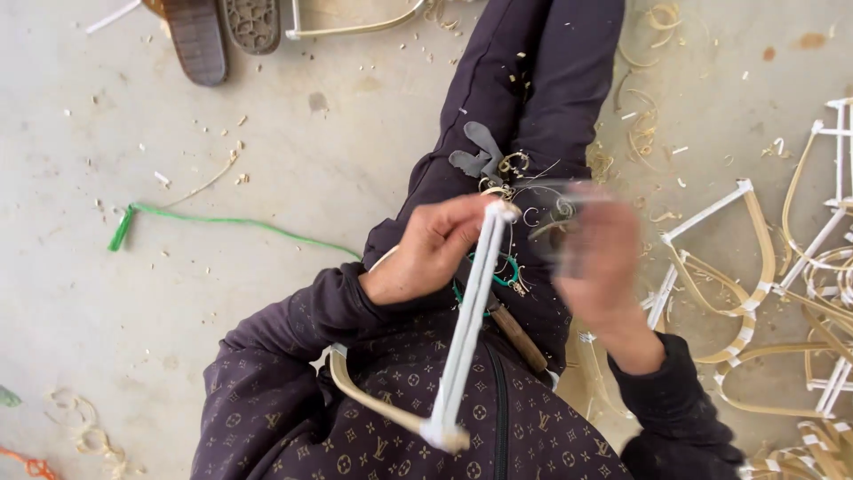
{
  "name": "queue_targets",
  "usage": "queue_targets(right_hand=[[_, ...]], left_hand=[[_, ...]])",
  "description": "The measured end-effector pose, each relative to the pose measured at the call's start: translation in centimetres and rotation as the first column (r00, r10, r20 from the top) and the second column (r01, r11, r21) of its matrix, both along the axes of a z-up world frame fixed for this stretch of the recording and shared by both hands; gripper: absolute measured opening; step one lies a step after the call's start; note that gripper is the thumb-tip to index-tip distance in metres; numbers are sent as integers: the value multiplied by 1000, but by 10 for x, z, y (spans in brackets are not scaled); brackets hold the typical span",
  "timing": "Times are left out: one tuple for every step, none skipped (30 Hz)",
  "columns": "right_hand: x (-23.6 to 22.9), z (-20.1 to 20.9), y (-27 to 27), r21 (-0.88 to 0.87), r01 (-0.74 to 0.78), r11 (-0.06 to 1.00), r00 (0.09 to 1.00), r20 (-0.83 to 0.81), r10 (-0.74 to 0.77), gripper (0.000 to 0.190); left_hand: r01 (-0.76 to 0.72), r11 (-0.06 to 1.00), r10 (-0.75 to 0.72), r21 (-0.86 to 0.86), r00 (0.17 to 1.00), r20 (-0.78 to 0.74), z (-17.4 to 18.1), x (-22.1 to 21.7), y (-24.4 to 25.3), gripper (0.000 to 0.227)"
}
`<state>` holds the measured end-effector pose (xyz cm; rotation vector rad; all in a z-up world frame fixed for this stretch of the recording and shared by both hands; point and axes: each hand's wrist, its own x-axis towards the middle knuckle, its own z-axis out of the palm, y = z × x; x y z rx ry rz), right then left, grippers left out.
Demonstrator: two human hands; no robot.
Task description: The recorder is using shears and tape to assemble or trim flexible wooden frames, likely for lanterns or furniture parts.
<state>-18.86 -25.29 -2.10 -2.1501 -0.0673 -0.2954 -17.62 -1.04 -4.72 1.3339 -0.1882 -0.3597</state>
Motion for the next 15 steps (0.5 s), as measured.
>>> queue_targets(right_hand=[[0, -9, -2, -433, -162, 887, 973, 77, 216, 55], [-3, -7, 0, -435, -148, 888, 977, 74, 199, 55], [-6, -6, 3, -404, -236, 884, 970, -42, 240, 64], [-3, -6, 6, -358, -336, 871, 942, -152, 300, 74], [-2, -4, 6, -354, -337, 872, 941, -152, 302, 74], [-8, -1, 6, -109, -264, 958, 932, -284, 224, 70], [-13, 2, 5, 126, -136, 983, 886, -428, 177, 66], [-14, -2, 6, 128, -124, 984, 893, -419, 167, 66], [-13, -5, 5, 21, -252, 967, 914, -322, 245, 70], [-15, -8, 4, -101, -362, 927, 913, -241, 330, 74], [-14, -9, 7, -102, -348, 932, 918, -237, 317, 74], [-19, -9, 9, -118, -388, 914, 902, -249, 351, 77], [-24, -10, 13, -133, -428, 894, 885, -262, 385, 81], [-25, -12, 13, -129, -429, 894, 884, -265, 386, 81], [-25, -12, 14, -139, -426, 894, 888, -254, 383, 80]], left_hand=[[-19, 999, 19, 43, 1000, -11, 3, -1, -6, 28], [-1, 999, 2, 41, 1000, -14, 2, -1, -4, 28], [36, 997, -38, 74, 999, 18, 1, -1, 0, 28], [54, 992, -60, 113, 997, 51, -1, 0, 4, 28], [54, 992, -60, 116, 997, 49, -3, 8, 4, 28], [67, 994, -68, 87, 998, 5, -4, 6, 5, 28], [78, 995, -76, 57, 996, -39, -6, 4, 6, 29], [91, 994, -89, 62, 996, -29, -8, 3, 7, 29], [99, 993, -97, 67, 995, -32, -10, 3, 7, 31], [108, 992, -105, 69, 994, -40, -12, 2, 6, 33], [122, 990, -119, 70, 992, -37, -7, 9, 5, 33], [145, 983, -142, 112, 989, -41, -2, 8, 6, 32], [170, 974, -164, 152, 985, -46, 3, 6, 7, 30], [170, 973, -164, 154, 985, -51, 2, 6, 8, 30], [191, 969, -185, 157, 981, -48, 3, 5, 9, 31]])
